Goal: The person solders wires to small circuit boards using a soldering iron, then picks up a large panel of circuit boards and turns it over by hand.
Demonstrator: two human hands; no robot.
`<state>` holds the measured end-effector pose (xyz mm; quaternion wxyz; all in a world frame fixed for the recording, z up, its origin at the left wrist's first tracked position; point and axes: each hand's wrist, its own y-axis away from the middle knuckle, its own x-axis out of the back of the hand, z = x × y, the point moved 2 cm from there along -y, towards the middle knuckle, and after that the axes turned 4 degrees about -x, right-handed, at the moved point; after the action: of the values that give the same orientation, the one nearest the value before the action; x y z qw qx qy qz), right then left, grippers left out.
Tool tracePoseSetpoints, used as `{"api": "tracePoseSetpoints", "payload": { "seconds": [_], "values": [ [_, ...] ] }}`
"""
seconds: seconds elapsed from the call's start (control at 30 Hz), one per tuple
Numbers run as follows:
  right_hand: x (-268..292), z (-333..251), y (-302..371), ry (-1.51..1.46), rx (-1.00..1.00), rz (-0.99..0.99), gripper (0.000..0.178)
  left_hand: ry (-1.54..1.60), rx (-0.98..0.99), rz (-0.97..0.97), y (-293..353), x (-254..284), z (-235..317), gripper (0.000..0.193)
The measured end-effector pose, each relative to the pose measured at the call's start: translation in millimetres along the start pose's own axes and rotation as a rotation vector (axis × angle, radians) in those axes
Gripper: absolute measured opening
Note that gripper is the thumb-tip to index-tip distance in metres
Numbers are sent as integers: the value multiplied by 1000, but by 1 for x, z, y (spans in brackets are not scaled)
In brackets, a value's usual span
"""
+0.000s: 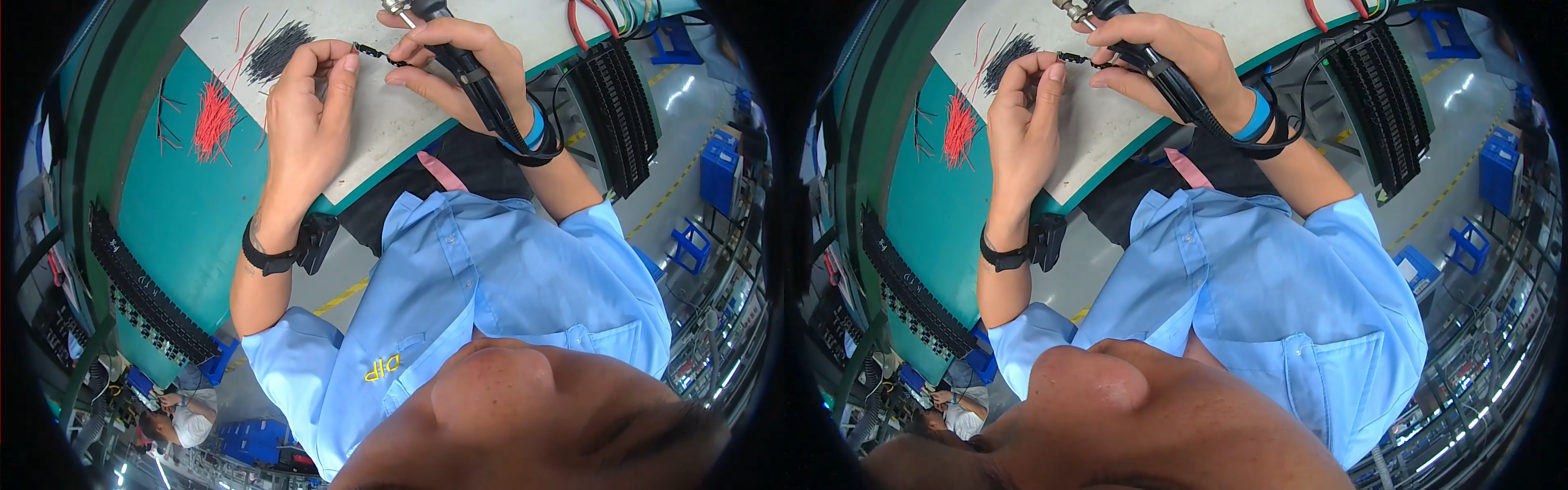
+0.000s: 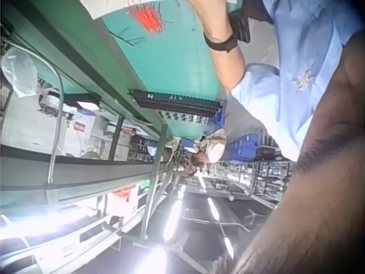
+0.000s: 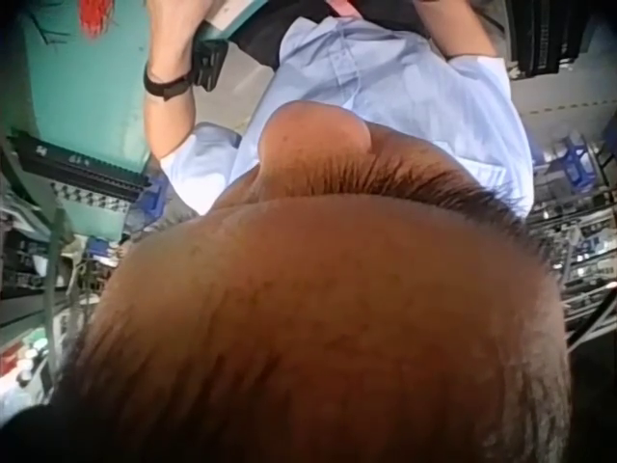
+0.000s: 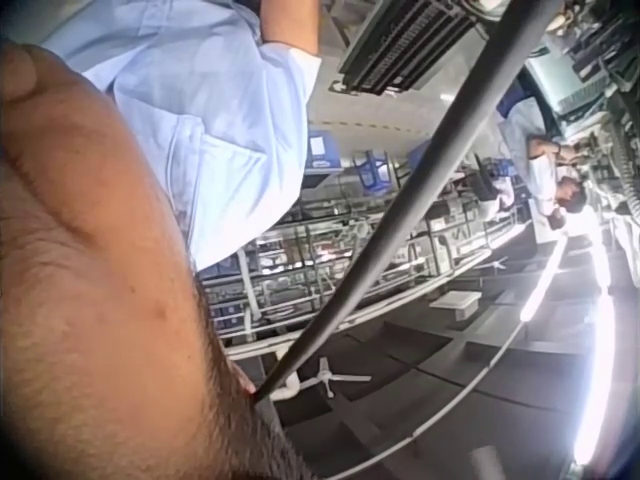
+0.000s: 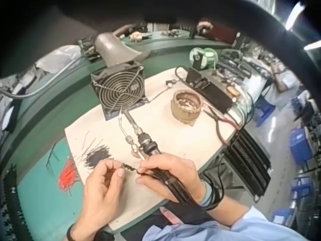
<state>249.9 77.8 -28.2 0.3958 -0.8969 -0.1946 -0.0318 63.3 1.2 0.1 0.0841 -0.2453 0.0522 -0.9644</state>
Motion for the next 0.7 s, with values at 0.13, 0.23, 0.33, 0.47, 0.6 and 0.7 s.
{"api": "tracePoseSetpoints", "payload": {
  "seconds": [0.13,0.23,0.33,0.47,0.6,0.7],
  "values": [
    [-1,0,1,38,69,0,46,53,33,-2,1,0,-1,25],
    [-2,0,2,26,59,9,45,78,51,-9,1,0,-2,25],
    [-3,1,1,49,101,25,45,97,60,-21,1,2,-3,26],
    [-5,6,7,4,-7,-8,42,172,74,-26,1,2,-4,27],
    [5,-2,5,184,11,-145,48,179,88,-45,-2,0,-4,26],
    [-5,-4,6,126,30,-76,43,307,150,-54,3,5,-8,24]
  ]
}}
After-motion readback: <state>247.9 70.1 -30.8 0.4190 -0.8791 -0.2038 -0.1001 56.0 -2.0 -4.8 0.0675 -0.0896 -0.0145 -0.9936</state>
